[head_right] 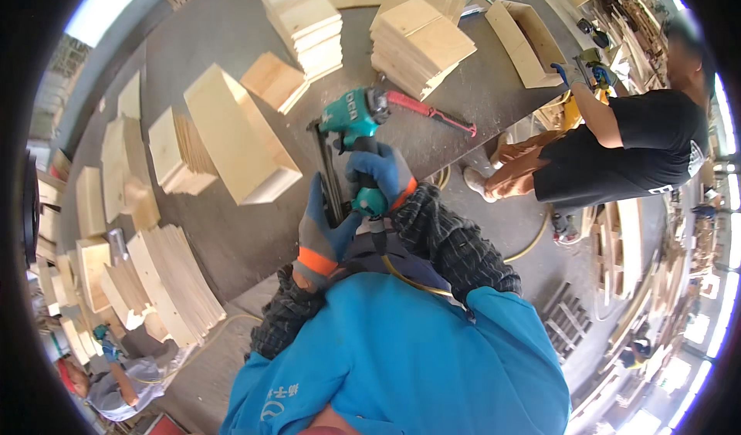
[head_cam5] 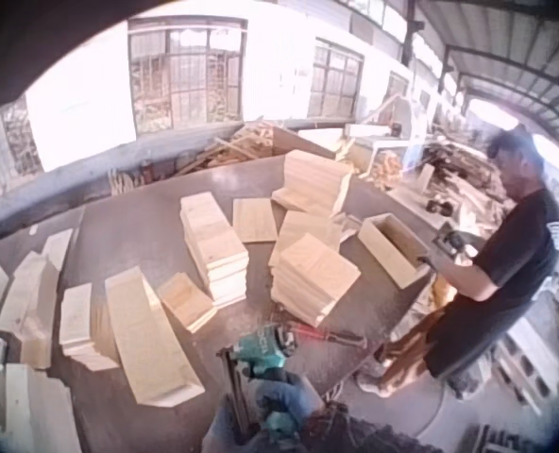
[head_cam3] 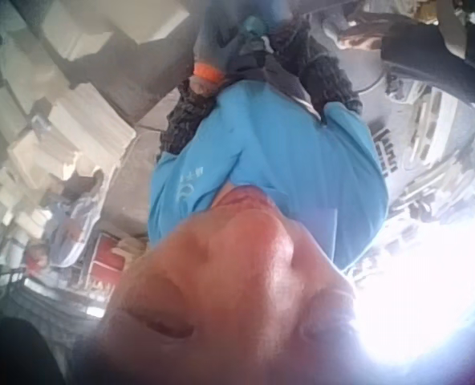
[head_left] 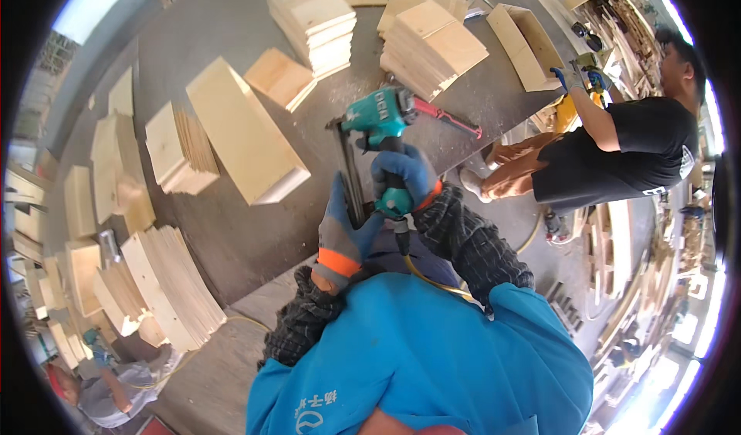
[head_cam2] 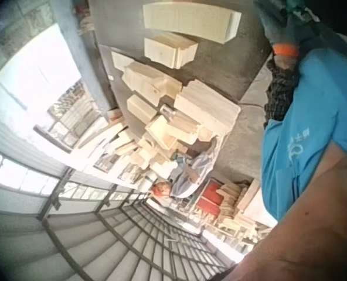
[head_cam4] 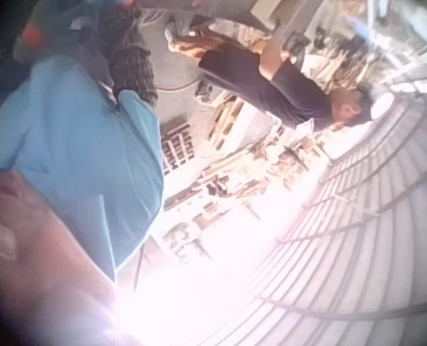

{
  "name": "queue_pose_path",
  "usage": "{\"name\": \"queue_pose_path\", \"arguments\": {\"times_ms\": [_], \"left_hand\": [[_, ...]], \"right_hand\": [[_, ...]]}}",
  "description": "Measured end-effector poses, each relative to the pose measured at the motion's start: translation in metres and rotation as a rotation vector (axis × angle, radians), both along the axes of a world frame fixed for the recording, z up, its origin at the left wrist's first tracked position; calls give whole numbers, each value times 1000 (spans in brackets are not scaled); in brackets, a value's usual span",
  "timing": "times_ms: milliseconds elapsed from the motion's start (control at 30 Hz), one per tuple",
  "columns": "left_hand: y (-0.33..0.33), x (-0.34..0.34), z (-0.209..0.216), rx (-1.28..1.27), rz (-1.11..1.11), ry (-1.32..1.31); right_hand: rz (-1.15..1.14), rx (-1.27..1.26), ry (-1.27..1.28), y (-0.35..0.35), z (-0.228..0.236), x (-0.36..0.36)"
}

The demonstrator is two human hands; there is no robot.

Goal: Using a pneumatic nail gun to assemble wooden boards into crates or boxes in a workshop setting.

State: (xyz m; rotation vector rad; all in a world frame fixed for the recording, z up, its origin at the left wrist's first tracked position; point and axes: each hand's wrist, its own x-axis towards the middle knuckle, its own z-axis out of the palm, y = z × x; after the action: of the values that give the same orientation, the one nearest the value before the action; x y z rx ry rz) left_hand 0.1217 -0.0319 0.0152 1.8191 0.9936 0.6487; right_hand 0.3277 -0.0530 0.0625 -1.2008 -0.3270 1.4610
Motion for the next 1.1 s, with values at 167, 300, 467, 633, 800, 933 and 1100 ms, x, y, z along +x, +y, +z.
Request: {"name": "queue_pose_path", "arguments": {"times_ms": [167, 300, 467, 633, 800, 933, 1100], "left_hand": [[-19, 31, 20, -274, 119, 216], [-26, 24, 33, -404, 111, 246], [-20, -4, 12, -644, 87, 188], [10, -1, -38, -854, 307, -235], [53, 35, -83, -1288, 206, -674], [52, 57, -97, -1354, 293, -600], [48, 58, -98, -1311, 316, -497]], "right_hand": [[-37, -32, 197, 20, -46, 33], [-36, -53, 371, 29, -89, 53], [-109, -110, 586, 45, -130, 70], [-51, -22, 907, 50, -164, 73], [54, 80, 942, 40, -182, 70], [106, 78, 906, 27, -191, 71], [84, -108, 651, 26, -200, 64]]}}
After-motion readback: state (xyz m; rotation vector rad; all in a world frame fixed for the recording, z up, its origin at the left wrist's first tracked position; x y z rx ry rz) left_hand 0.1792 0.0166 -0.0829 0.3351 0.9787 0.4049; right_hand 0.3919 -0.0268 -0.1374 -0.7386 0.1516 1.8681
